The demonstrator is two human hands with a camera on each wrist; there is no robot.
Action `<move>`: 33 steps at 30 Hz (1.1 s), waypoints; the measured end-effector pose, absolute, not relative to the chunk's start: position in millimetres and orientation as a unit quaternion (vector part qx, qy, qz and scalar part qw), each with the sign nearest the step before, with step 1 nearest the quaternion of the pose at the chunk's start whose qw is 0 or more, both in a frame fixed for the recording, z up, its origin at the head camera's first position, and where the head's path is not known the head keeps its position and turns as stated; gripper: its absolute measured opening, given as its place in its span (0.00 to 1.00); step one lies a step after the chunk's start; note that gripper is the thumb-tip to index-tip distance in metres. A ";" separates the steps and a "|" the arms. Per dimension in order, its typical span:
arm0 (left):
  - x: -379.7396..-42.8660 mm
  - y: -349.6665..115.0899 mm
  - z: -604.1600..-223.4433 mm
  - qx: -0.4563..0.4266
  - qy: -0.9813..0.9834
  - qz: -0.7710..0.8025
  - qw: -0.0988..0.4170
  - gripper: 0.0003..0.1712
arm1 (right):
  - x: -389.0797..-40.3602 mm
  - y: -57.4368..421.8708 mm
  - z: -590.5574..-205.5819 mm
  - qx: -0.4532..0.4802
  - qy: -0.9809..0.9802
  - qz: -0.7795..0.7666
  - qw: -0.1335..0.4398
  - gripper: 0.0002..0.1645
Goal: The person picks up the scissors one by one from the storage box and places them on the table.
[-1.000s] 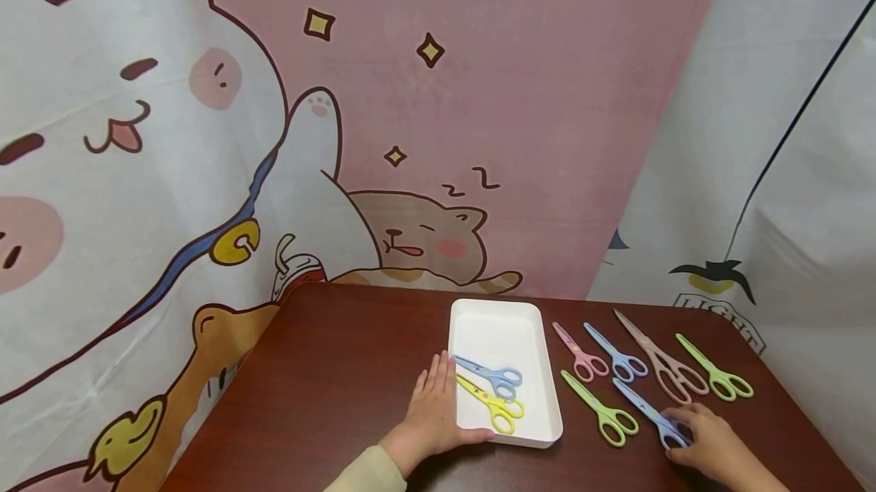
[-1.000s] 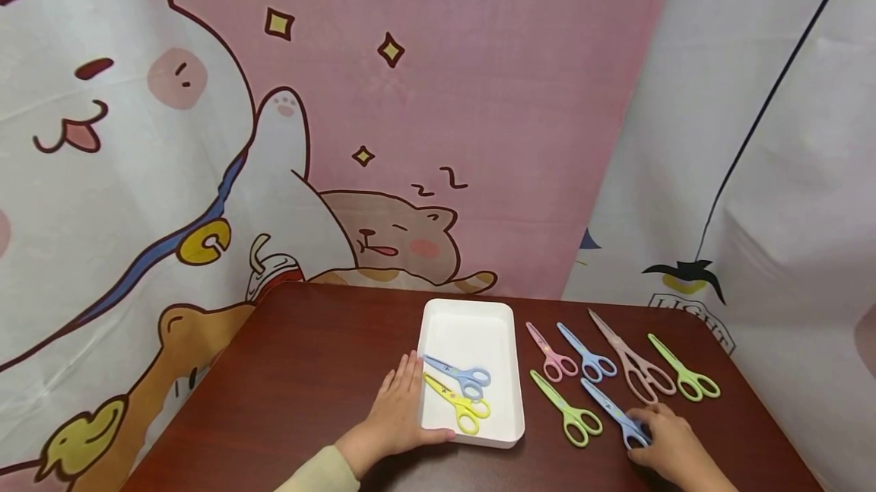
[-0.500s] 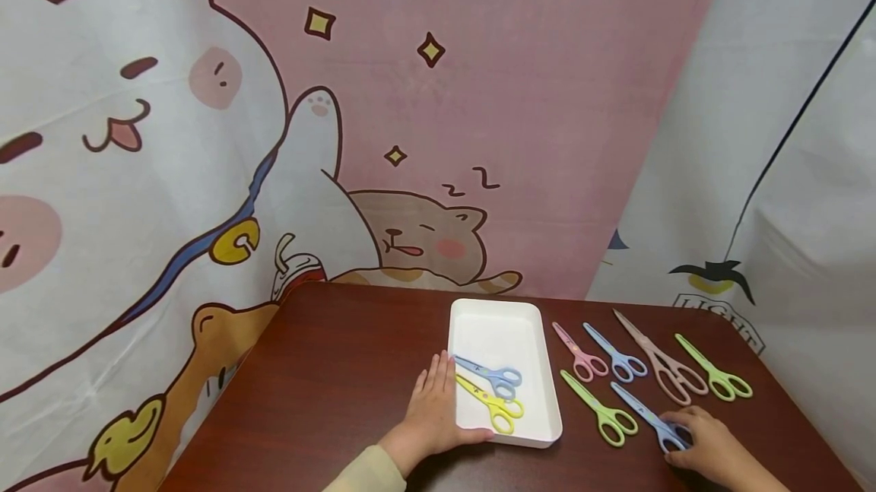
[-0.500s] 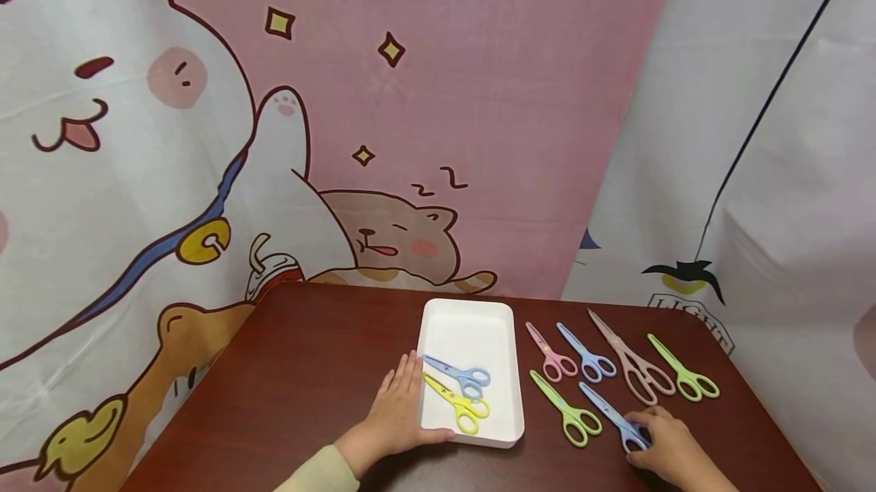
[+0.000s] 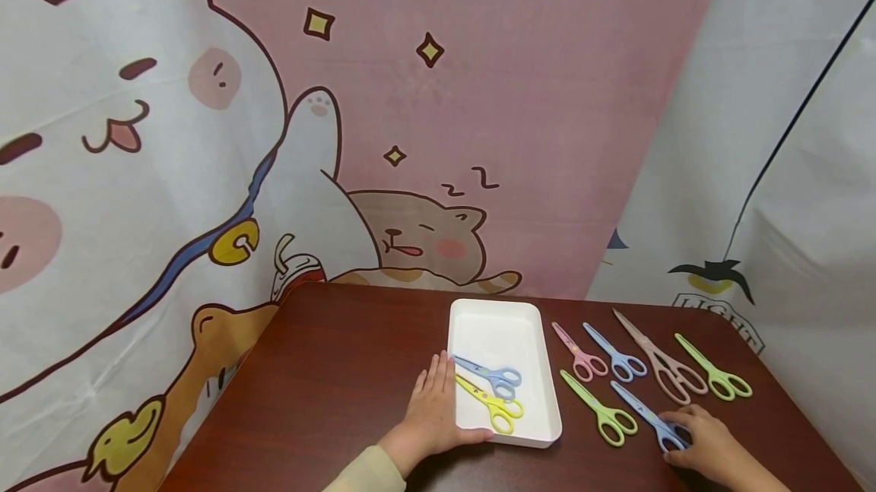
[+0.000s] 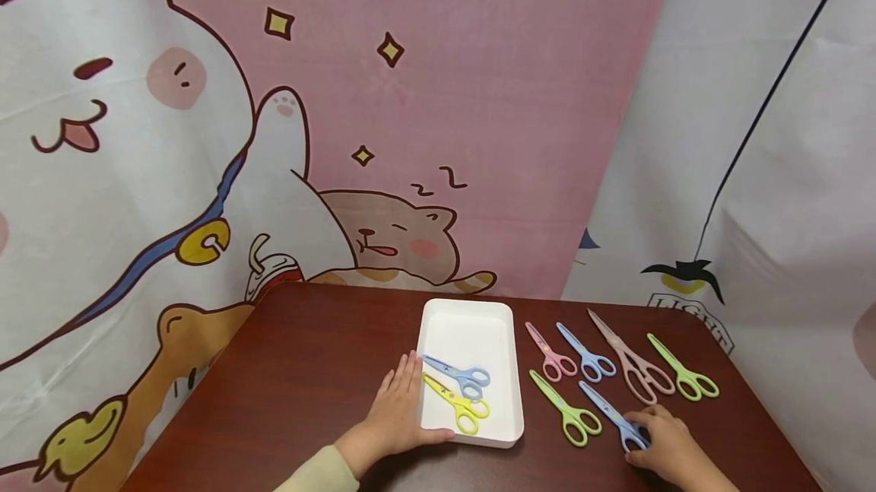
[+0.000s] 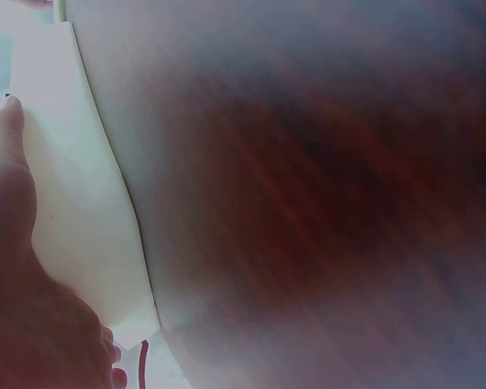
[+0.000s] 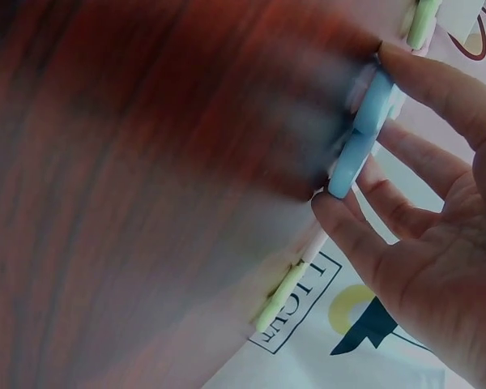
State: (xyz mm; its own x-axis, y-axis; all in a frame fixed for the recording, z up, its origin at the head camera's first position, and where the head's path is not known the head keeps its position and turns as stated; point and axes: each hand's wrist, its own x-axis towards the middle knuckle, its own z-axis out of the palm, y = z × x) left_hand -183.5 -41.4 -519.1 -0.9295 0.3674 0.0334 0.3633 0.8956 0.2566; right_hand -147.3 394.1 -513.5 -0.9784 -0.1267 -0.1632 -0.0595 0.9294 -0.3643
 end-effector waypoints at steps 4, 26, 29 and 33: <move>-182.8 -40.7 -516.9 0.187 0.974 0.127 0.011 0.78 | -145.8 393.7 -512.7 -0.052 0.979 -0.173 0.091 0.36; -184.9 -40.6 -523.9 0.190 0.974 0.123 -0.006 0.79 | -150.2 359.4 -504.4 -0.088 0.977 -0.189 -0.052 0.42; -185.4 -40.8 -524.9 0.190 0.974 0.125 -0.008 0.79 | -153.1 352.4 -508.8 -0.095 0.978 -0.171 -0.072 0.44; -185.6 -41.4 -526.7 0.189 0.974 0.124 -0.011 0.79 | -158.6 340.9 -512.6 -0.109 0.977 -0.148 -0.112 0.44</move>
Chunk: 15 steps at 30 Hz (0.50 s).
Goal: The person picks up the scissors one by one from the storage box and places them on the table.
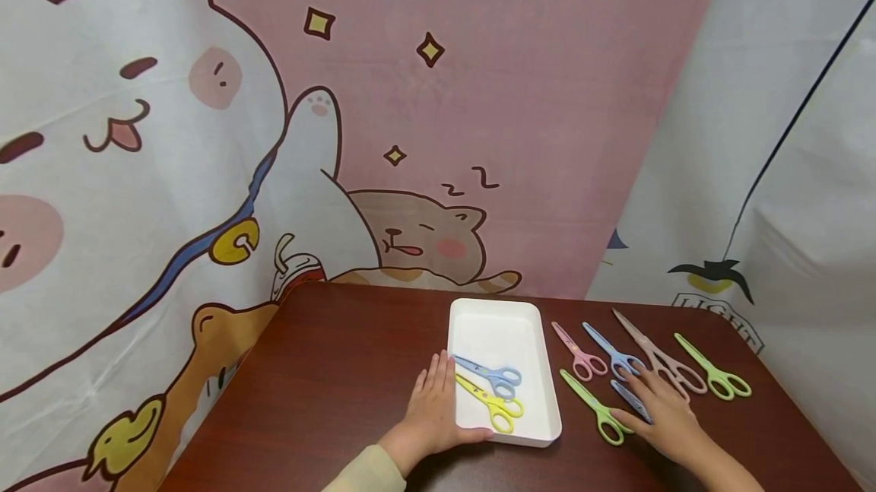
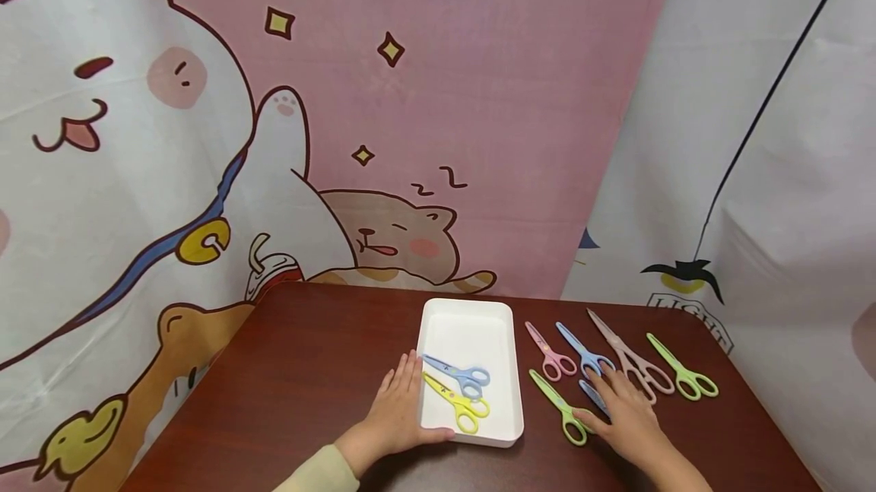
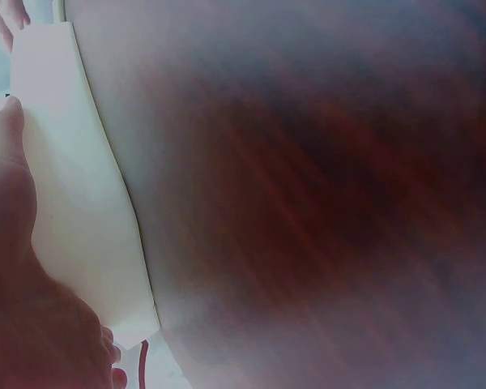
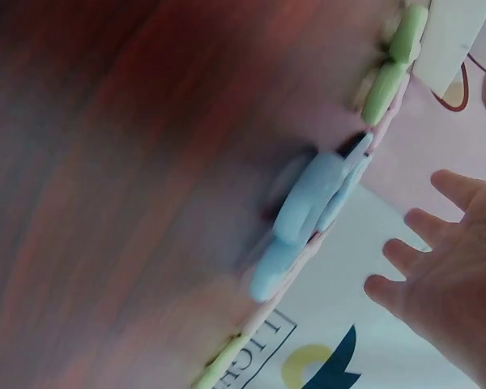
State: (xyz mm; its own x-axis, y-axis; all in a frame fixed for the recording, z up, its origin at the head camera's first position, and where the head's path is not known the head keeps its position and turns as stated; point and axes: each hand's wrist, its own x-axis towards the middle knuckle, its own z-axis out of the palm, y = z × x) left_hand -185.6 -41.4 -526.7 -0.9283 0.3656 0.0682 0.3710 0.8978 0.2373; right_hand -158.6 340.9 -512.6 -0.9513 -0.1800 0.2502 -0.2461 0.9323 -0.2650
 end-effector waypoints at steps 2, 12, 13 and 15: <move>-185.6 -41.4 -527.4 -0.188 -0.974 -0.127 0.013 0.79 | -161.0 334.7 -513.1 0.112 -0.975 0.150 0.121 0.44; -183.8 -42.3 -523.4 -0.192 -0.972 -0.136 0.013 0.79 | -166.4 308.0 -509.1 0.101 -0.972 0.188 0.099 0.44; -183.3 -42.4 -522.7 -0.193 -0.972 -0.137 0.014 0.78 | -167.4 305.6 -508.7 0.102 -0.972 0.189 0.100 0.44; -182.5 -42.4 -521.3 -0.194 -0.971 -0.137 0.013 0.78 | -169.4 300.4 -507.7 0.106 -0.971 0.187 0.103 0.44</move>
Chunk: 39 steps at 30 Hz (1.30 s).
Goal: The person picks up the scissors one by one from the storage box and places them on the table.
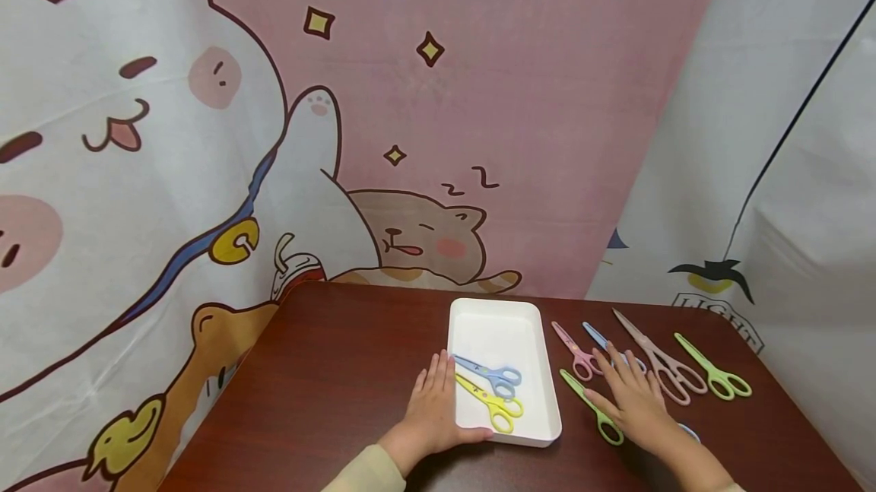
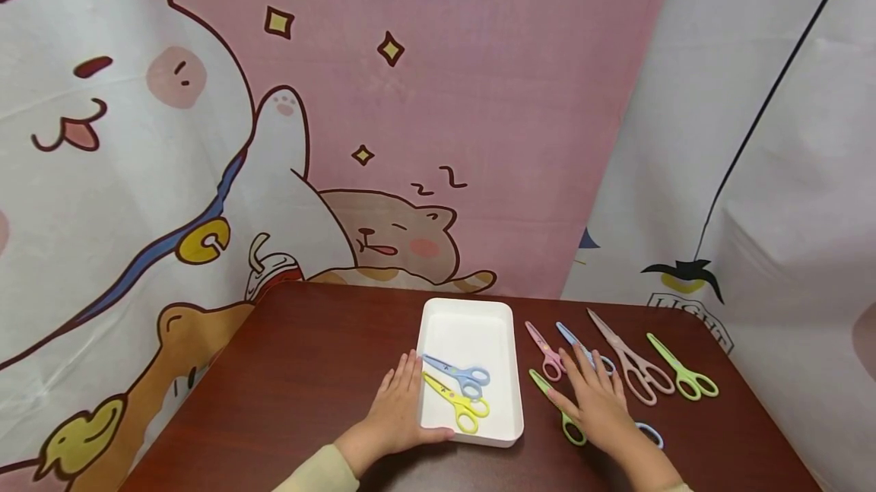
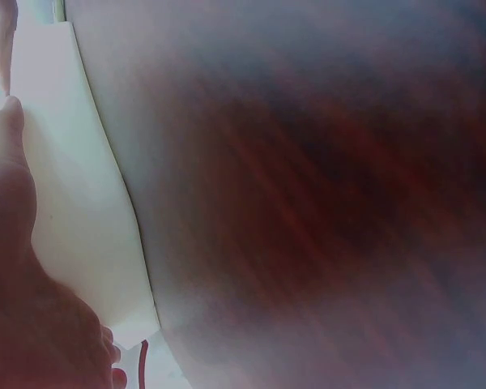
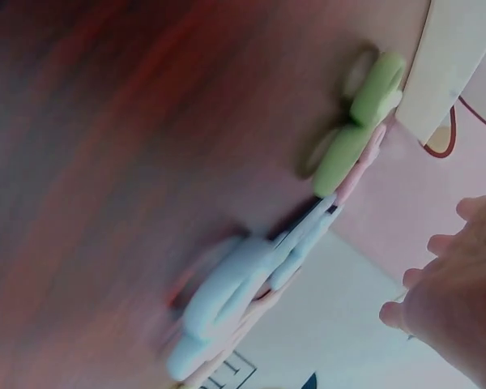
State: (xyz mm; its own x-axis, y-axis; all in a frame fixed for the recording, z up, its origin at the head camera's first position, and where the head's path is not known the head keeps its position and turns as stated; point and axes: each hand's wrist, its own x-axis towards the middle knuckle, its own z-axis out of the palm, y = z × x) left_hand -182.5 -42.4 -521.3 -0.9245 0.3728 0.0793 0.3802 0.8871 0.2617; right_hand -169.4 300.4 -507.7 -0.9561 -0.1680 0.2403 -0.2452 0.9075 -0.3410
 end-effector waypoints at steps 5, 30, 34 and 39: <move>-181.2 -42.2 -517.8 -0.196 -0.970 -0.142 0.009 0.77 | -174.9 285.7 -503.7 0.122 -0.967 0.194 0.113 0.45; -184.0 -41.0 -522.2 -0.190 -0.974 -0.122 0.005 0.79 | -198.6 219.9 -491.0 0.190 -0.964 0.149 0.111 0.49; -184.5 -41.5 -524.2 -0.194 -0.974 -0.116 0.010 0.79 | -199.0 211.4 -491.1 0.205 -0.961 0.150 0.113 0.49; -183.4 -41.6 -521.2 -0.192 -0.975 -0.115 0.009 0.78 | -199.0 202.0 -493.8 0.227 -0.955 0.153 0.110 0.49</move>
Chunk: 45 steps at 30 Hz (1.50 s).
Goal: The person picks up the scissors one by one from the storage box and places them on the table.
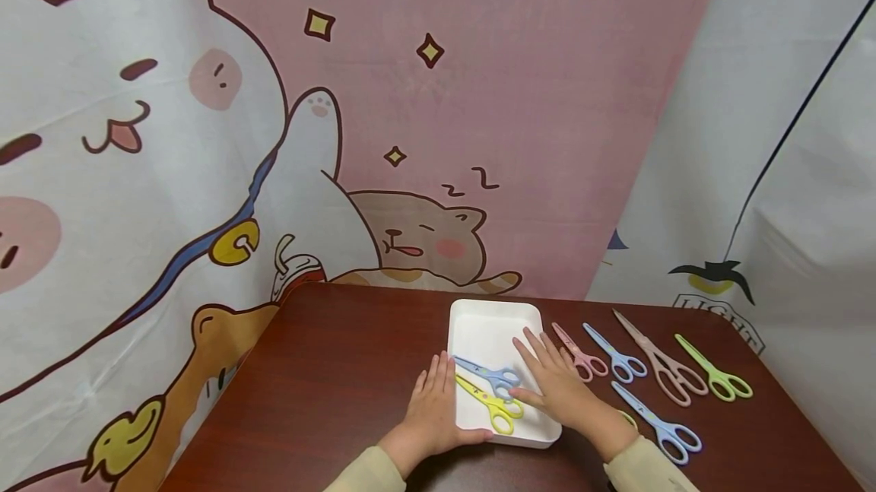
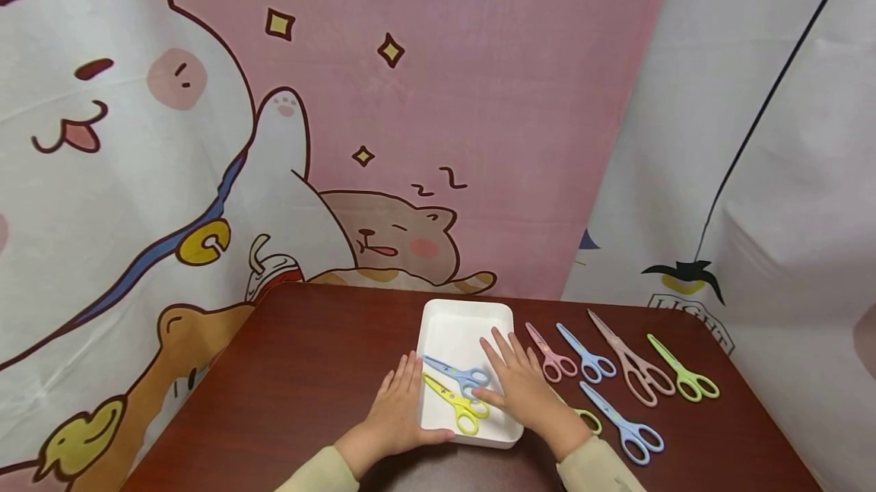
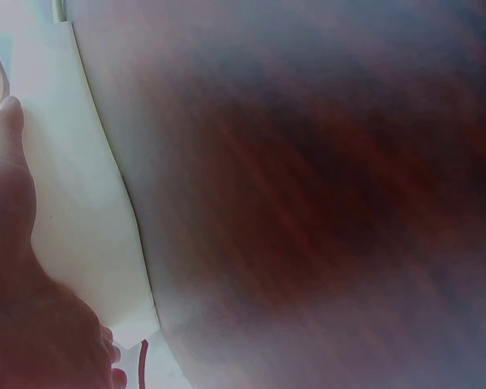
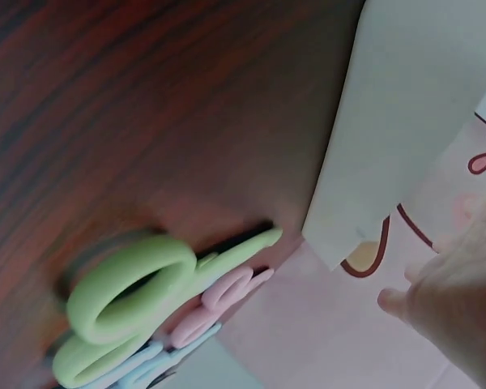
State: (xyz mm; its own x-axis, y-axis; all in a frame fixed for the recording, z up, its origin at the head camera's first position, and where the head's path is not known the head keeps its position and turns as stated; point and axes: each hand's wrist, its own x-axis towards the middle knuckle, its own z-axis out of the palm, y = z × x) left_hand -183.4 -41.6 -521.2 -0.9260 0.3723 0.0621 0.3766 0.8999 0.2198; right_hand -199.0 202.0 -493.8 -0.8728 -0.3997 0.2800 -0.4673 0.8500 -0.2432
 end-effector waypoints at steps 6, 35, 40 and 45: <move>-182.2 -41.7 -518.0 -0.191 -0.975 -0.113 0.011 0.77 | -201.7 190.8 -497.0 0.250 -0.952 0.149 0.094 0.48; -183.3 -41.3 -521.8 -0.195 -0.973 -0.119 0.022 0.78 | -221.9 163.8 -508.4 0.253 -0.957 0.138 -0.018 0.44; -181.8 -41.5 -519.7 -0.198 -0.973 -0.121 0.019 0.77 | -222.6 163.3 -507.3 0.214 -0.964 0.148 -0.056 0.44; -181.5 -41.3 -519.4 -0.197 -0.973 -0.119 0.018 0.77 | -223.1 163.4 -508.9 0.211 -0.965 0.146 -0.050 0.43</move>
